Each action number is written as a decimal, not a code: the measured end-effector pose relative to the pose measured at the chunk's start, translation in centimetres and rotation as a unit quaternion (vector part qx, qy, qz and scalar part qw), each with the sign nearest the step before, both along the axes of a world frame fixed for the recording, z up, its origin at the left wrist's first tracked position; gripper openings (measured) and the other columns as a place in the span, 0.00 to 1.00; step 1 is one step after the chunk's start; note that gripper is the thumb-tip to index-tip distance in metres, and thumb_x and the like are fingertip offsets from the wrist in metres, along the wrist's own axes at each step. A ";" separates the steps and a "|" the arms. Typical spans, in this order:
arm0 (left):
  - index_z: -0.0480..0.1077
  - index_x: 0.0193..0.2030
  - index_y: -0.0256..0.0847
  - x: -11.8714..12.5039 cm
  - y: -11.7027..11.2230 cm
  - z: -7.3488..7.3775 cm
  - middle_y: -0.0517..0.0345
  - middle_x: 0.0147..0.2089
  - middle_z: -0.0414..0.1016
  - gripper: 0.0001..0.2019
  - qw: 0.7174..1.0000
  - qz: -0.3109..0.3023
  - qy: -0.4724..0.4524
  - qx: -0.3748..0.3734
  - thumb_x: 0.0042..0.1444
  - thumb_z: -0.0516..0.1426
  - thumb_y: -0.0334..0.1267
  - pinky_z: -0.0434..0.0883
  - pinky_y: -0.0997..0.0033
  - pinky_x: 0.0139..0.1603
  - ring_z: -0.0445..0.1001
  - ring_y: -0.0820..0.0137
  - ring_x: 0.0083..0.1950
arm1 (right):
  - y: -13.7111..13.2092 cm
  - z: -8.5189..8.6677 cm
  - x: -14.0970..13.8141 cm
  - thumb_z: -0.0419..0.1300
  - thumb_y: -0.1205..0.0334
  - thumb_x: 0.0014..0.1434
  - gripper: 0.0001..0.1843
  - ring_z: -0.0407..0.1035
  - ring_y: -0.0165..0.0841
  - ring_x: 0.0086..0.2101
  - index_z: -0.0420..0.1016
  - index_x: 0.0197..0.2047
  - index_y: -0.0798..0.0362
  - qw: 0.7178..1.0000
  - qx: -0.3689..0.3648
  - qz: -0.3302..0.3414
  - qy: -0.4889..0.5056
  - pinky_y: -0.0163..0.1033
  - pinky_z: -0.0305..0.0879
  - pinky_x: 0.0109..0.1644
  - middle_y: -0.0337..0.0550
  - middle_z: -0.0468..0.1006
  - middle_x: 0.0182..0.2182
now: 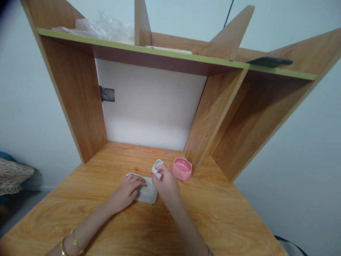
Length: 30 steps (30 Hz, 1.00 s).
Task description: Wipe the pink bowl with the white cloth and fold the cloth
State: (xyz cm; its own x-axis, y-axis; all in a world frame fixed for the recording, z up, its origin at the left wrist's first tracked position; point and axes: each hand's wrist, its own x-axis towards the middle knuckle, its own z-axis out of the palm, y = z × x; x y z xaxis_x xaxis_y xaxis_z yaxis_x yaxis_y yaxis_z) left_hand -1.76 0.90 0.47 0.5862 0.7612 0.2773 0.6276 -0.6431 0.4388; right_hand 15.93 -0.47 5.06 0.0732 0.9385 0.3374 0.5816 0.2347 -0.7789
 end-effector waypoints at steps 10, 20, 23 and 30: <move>0.66 0.36 0.41 -3.1 2.5 1.2 0.57 0.37 0.74 0.10 0.950 0.304 -0.061 -0.048 0.55 0.45 0.30 0.61 0.69 0.42 0.70 0.67 0.41 | 1.7 -1.3 -8.6 0.53 0.59 0.53 0.08 0.67 0.32 0.31 0.63 0.38 0.47 0.966 -0.120 0.021 -0.230 0.32 0.49 0.28 0.36 0.73 0.28; 0.63 0.45 0.38 -3.1 2.4 1.1 0.56 0.32 0.73 0.12 0.943 0.330 -0.004 -0.033 0.52 0.50 0.36 0.60 0.68 0.38 0.71 0.63 0.39 | 1.6 -2.0 -5.8 0.52 0.62 0.53 0.14 0.66 0.30 0.29 0.63 0.45 0.49 0.975 -0.130 0.044 -0.174 0.31 0.50 0.28 0.34 0.71 0.26; 0.64 0.42 0.39 -3.1 2.2 1.5 0.54 0.34 0.73 0.11 0.940 0.341 0.004 0.023 0.52 0.49 0.36 0.59 0.66 0.39 0.69 0.62 0.41 | 2.2 -1.7 -2.5 0.49 0.67 0.55 0.19 0.66 0.31 0.29 0.59 0.51 0.52 0.971 -0.140 0.000 -0.196 0.32 0.51 0.29 0.37 0.71 0.26; 0.65 0.29 0.42 -2.4 1.7 1.0 0.56 0.35 0.74 0.06 0.961 0.258 0.100 -0.020 0.50 0.48 0.33 0.56 0.64 0.39 0.69 0.62 0.40 | 2.0 -3.9 0.2 0.50 0.67 0.55 0.25 0.63 0.28 0.20 0.50 0.56 0.57 0.967 -0.235 0.049 -0.084 0.32 0.55 0.24 0.31 0.64 0.19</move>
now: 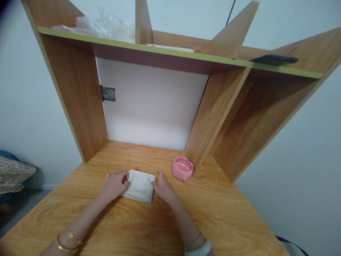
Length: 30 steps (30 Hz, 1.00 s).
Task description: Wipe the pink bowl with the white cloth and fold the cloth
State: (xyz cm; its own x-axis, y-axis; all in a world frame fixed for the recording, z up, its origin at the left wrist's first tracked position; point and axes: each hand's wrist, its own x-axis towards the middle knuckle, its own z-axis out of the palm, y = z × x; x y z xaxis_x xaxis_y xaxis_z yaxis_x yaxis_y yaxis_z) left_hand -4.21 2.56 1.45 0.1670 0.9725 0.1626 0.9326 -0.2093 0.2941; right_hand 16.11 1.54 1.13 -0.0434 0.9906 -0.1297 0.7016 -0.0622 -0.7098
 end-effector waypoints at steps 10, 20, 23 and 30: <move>0.62 0.42 0.41 0.1 0.2 -0.1 0.54 0.36 0.73 0.11 0.999 0.031 -0.027 -0.012 0.51 0.47 0.33 0.56 0.64 0.44 0.70 0.63 0.42 | -0.3 -0.1 3.5 0.55 0.73 0.44 0.14 0.59 0.27 0.21 0.55 0.33 0.50 0.996 0.050 -0.063 -0.028 0.31 0.51 0.25 0.27 0.59 0.18; 0.66 0.37 0.42 0.3 0.1 -0.7 0.55 0.39 0.74 0.09 0.999 -0.003 -0.044 0.000 0.50 0.48 0.31 0.57 0.63 0.45 0.69 0.62 0.44 | -2.1 0.2 12.8 0.50 0.75 0.47 0.09 0.64 0.33 0.27 0.57 0.31 0.52 0.955 0.041 -0.174 -0.237 0.34 0.52 0.29 0.39 0.66 0.23; 0.67 0.35 0.42 0.4 0.0 -0.6 0.55 0.39 0.74 0.09 0.999 -0.003 -0.041 0.003 0.50 0.48 0.31 0.57 0.63 0.44 0.69 0.61 0.44 | -2.0 0.4 13.6 0.49 0.74 0.49 0.09 0.66 0.36 0.28 0.60 0.35 0.55 0.940 0.027 -0.197 -0.277 0.36 0.53 0.29 0.45 0.69 0.25; 0.67 0.38 0.41 0.5 0.0 -1.1 0.53 0.40 0.72 0.10 0.999 -0.005 -0.034 0.033 0.51 0.48 0.31 0.58 0.62 0.44 0.67 0.60 0.45 | -1.9 1.5 10.0 0.47 0.67 0.54 0.11 0.67 0.42 0.37 0.64 0.40 0.56 0.917 0.066 -0.207 -0.333 0.41 0.57 0.35 0.56 0.70 0.38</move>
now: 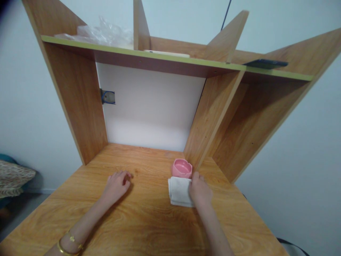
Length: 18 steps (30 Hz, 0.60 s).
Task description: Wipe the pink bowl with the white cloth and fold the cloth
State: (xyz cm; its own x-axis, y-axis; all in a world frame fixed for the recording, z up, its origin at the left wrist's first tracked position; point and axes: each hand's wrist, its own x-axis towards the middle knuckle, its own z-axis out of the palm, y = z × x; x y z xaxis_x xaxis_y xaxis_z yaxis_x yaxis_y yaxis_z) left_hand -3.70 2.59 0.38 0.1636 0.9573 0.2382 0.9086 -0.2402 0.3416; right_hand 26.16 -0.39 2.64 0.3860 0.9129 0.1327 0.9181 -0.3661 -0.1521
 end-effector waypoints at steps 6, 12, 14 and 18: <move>0.63 0.47 0.38 0.0 0.3 -1.1 0.51 0.45 0.69 0.16 0.999 -0.034 -0.020 0.034 0.50 0.48 0.29 0.60 0.63 0.47 0.64 0.61 0.48 | 0.2 -0.7 -8.8 0.47 0.64 0.57 0.12 0.62 0.38 0.45 0.68 0.41 0.54 0.952 0.057 0.292 0.075 0.40 0.57 0.49 0.50 0.70 0.41; 0.61 0.52 0.38 0.0 0.3 -2.0 0.50 0.56 0.63 0.17 0.991 -0.124 -0.040 0.023 0.56 0.48 0.36 0.56 0.62 0.56 0.60 0.64 0.56 | 0.6 -4.1 -12.1 0.50 0.51 0.56 0.31 0.48 0.42 0.57 0.57 0.58 0.61 0.925 0.037 0.364 0.105 0.47 0.46 0.59 0.55 0.58 0.57; 0.60 0.54 0.38 0.0 0.3 -2.2 0.50 0.59 0.59 0.19 0.989 -0.145 -0.030 0.013 0.57 0.47 0.40 0.53 0.60 0.59 0.56 0.63 0.60 | 0.6 -5.0 -12.1 0.47 0.48 0.57 0.33 0.45 0.42 0.59 0.54 0.60 0.62 0.920 0.030 0.373 0.114 0.48 0.45 0.60 0.55 0.56 0.58; 0.57 0.57 0.37 0.2 0.3 -2.5 0.49 0.62 0.55 0.22 0.987 -0.160 -0.004 -0.002 0.58 0.46 0.44 0.51 0.57 0.61 0.51 0.62 0.62 | 0.6 -5.8 -11.9 0.42 0.46 0.59 0.34 0.44 0.41 0.59 0.52 0.61 0.62 0.918 0.028 0.376 0.123 0.49 0.43 0.60 0.54 0.53 0.60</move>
